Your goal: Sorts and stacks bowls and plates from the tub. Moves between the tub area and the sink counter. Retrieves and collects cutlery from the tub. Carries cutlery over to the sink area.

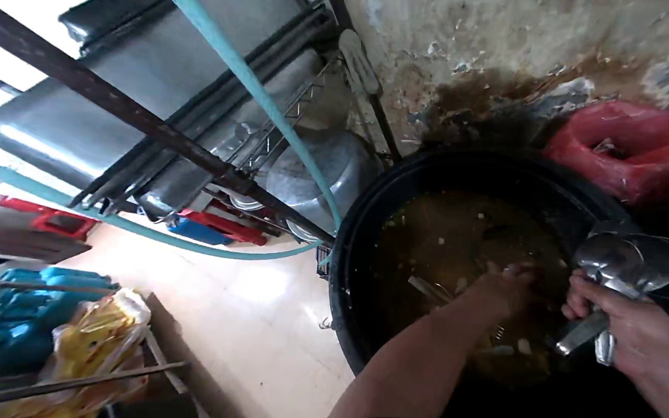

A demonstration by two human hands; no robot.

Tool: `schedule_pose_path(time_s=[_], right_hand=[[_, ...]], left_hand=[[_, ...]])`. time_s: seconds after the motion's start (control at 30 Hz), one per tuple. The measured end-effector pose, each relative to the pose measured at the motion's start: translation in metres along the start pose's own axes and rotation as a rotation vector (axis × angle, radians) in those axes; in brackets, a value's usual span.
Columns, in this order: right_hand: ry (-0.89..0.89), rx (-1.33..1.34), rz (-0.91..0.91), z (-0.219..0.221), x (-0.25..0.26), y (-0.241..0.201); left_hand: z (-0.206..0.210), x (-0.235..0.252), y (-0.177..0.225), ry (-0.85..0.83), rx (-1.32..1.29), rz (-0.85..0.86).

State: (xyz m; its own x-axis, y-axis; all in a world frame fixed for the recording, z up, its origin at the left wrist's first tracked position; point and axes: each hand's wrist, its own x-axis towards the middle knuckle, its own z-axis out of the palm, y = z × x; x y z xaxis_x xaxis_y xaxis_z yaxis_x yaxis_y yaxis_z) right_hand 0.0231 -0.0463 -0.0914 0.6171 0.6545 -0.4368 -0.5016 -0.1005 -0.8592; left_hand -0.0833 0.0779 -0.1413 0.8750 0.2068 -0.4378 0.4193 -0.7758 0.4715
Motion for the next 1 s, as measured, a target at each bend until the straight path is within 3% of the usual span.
schedule_pose_path(time_s=[0.1,0.23,0.37,0.5,0.6,0.73,0.87,1.0], right_hand=[[0.076,-0.064,-0.001,0.004,-0.003,-0.002],[0.1,-0.084,-0.043,0.004,0.001,0.002],[-0.03,0.013,0.104,0.003,0.0,-0.005],[-0.166,0.044,0.124,-0.002,-0.002,-0.007],[-0.035,-0.008,-0.005,0.0,-0.001,-0.001],[0.109,-0.047,-0.04,0.002,0.002,0.0],[-0.027,0.012,0.014,0.001,-0.001,-0.002],[-0.108,0.068,0.135,0.0,-0.003,-0.004]], left_hand=[[-0.016,-0.005,0.003,0.009,0.002,0.034],[-0.087,-0.03,0.008,0.03,-0.006,0.254],[-0.133,-0.059,0.044,0.31,-0.185,0.296],[-0.124,-0.037,0.049,0.487,-0.239,0.253],[-0.115,-0.03,0.039,0.475,-0.492,0.163],[-0.117,-0.03,0.04,0.46,-0.414,0.179],[-0.128,-0.023,0.053,0.4,-0.471,0.181],[-0.129,-0.014,0.03,0.196,-0.677,0.005]])
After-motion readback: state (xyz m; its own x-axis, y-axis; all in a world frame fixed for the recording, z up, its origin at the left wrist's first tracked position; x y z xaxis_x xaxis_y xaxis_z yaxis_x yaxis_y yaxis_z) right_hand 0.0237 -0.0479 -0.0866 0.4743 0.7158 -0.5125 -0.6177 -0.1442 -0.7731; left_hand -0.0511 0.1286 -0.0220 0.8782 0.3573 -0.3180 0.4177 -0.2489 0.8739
